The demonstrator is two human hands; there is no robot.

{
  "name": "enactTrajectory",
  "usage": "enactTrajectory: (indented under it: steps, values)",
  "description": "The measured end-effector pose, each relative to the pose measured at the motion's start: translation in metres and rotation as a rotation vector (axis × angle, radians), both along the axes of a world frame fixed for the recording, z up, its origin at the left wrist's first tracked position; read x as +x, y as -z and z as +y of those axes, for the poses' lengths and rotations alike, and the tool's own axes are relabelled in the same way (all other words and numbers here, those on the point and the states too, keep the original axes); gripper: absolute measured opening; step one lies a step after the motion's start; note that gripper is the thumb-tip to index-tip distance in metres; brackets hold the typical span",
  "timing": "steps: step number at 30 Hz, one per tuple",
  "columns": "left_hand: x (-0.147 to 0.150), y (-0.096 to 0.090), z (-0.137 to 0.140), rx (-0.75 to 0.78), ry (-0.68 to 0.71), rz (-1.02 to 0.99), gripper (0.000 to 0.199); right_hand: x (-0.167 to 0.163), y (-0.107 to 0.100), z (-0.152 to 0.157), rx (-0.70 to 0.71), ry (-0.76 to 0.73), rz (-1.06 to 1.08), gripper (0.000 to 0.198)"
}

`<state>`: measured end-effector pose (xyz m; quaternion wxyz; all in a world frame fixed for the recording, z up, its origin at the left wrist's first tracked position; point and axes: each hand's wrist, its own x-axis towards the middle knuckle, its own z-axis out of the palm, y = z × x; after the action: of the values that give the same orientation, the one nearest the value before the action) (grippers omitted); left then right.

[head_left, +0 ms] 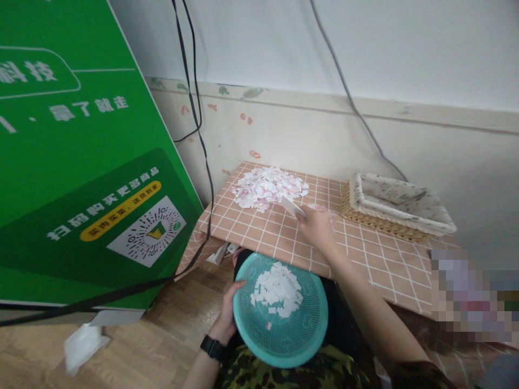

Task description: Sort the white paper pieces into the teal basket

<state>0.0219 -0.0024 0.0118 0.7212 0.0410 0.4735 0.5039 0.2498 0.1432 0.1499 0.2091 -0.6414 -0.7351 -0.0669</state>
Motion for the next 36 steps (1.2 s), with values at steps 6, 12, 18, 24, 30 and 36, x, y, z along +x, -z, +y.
enactTrajectory:
  steps: [6, 12, 18, 24, 30, 36]
  values:
    - [0.009, 0.006, 0.001, 0.037, 0.033, -0.022, 0.022, -0.007, 0.002, 0.001, -0.063, -0.070, -0.009, 0.025]
    - [0.000, 0.016, 0.001, 0.052, 0.017, -0.003, 0.020, -0.006, -0.007, 0.003, -0.046, -0.117, 0.018, 0.024]
    - [-0.002, 0.014, 0.002, 0.037, 0.009, -0.006, 0.021, -0.010, -0.001, 0.001, -0.082, -0.189, 0.069, 0.025]
    - [-0.003, 0.018, 0.001, 0.055, 0.021, -0.021, 0.024, -0.006, 0.001, -0.012, -0.080, -0.301, 0.177, 0.025]
    - [-0.004, 0.022, 0.000, 0.073, 0.022, -0.007, 0.024, -0.011, 0.005, -0.004, -0.073, -0.281, 0.198, 0.027]
    - [-0.004, 0.021, 0.001, 0.075, 0.024, -0.029, 0.025, -0.015, 0.000, -0.005, -0.135, -0.367, 0.228, 0.026]
